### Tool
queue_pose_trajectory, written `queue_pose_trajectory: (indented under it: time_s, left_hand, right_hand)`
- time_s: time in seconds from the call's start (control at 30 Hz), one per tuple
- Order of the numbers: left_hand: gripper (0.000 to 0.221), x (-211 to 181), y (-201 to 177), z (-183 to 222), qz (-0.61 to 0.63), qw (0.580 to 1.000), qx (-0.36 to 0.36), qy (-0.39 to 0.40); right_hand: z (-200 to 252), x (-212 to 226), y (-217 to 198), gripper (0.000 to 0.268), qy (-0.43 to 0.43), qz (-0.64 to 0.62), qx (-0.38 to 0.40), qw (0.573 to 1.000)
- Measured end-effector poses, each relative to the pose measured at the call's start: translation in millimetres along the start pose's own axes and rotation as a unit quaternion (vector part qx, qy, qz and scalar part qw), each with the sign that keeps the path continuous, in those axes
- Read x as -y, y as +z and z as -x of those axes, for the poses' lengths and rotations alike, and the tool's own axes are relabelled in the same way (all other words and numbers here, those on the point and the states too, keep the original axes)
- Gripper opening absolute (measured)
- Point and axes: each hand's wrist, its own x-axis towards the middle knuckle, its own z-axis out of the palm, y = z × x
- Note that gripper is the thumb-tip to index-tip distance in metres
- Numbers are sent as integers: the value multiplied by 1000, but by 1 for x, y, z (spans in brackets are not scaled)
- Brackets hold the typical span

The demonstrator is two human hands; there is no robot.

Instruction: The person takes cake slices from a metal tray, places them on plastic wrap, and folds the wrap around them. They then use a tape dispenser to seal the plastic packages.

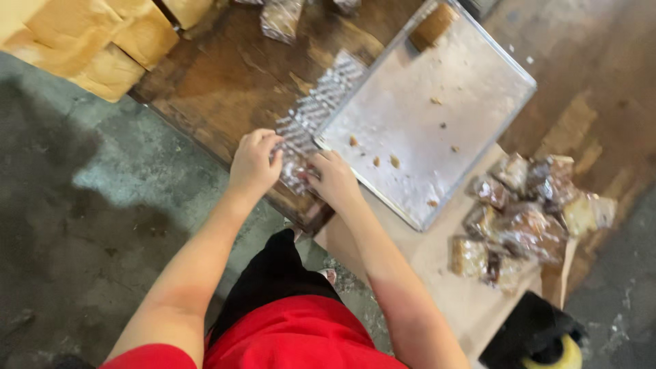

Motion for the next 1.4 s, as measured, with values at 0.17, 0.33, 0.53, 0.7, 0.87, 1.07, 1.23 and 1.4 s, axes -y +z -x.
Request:
queue_pose_trajectory:
  time_s: [0.17,0.33,0.53,0.7,0.87,1.07,1.23,1.4]
  left_hand:
    - [26,14,-14,-2,2,998,48,-45]
    - [43,22,-11,-12,6,995,22,-92]
    - [56,34,7,-27,203,924,64,-316]
    - [46,37,-3,-21,169,947,67,-266]
    - [67,22,-29,-37,-117,993,-17,-13]
    - [73,12,-12,-75,599,685,107,-401]
    - [85,15,-51,-56,596,692,112,-391]
    - [99,8,-86,-40,597,662,200,-407]
  right_hand:
    - [-25,-19,30,14,16,147,55,987]
    - [-34,-24,25,7,32,165,72,983]
    - [-43,-29,16,12,102,59,66,991]
    - [-53,-77,12,10,334,-195,-46,921]
    - [-74,-59,-4,17,259,-384,-102,880]
    - [-86,5,-27,13,71,-203,102,971]
    - [-180,-104,-140,28,-41,263,-167,949]
    - [-241,-176,-193,95,181,472,-15,863]
